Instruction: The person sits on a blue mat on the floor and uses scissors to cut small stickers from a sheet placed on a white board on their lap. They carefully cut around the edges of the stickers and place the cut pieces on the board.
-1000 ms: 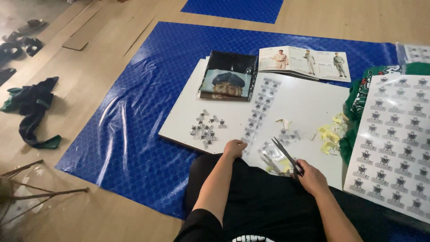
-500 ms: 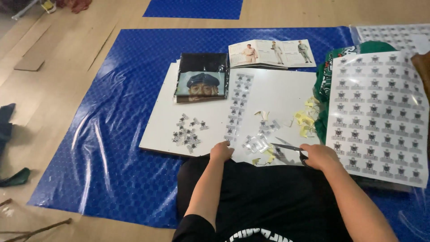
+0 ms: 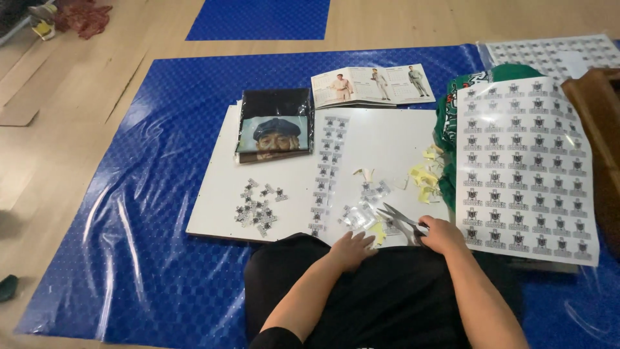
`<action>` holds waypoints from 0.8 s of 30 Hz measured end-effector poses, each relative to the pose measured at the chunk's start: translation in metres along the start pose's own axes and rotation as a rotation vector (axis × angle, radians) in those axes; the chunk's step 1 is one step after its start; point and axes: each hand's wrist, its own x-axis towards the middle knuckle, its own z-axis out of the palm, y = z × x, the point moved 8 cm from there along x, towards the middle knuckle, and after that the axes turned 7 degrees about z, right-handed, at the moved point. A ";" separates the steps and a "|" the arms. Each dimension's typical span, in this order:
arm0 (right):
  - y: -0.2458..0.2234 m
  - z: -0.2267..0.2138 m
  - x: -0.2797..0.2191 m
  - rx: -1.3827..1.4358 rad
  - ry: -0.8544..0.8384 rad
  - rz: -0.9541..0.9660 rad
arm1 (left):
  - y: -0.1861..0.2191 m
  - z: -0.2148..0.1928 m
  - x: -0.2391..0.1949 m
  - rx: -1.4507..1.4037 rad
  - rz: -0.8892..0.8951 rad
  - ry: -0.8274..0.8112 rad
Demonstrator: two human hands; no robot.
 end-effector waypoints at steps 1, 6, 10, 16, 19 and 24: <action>0.000 0.000 0.002 0.001 -0.001 0.003 | -0.006 0.026 0.013 0.000 0.003 -0.001; -0.005 -0.010 0.004 0.159 -0.007 0.019 | -0.044 0.034 0.035 -0.026 -0.090 0.375; -0.001 -0.008 0.008 0.167 -0.015 0.024 | -0.085 -0.001 -0.002 -0.197 -0.331 0.409; -0.008 -0.018 -0.003 0.168 -0.039 0.064 | -0.120 0.002 -0.034 -0.527 -0.690 0.217; -0.013 -0.020 -0.011 0.149 -0.065 0.070 | -0.107 0.021 -0.013 -0.429 -0.570 0.162; 0.005 -0.005 0.013 0.143 -0.031 0.125 | -0.026 0.034 0.046 0.086 0.003 0.398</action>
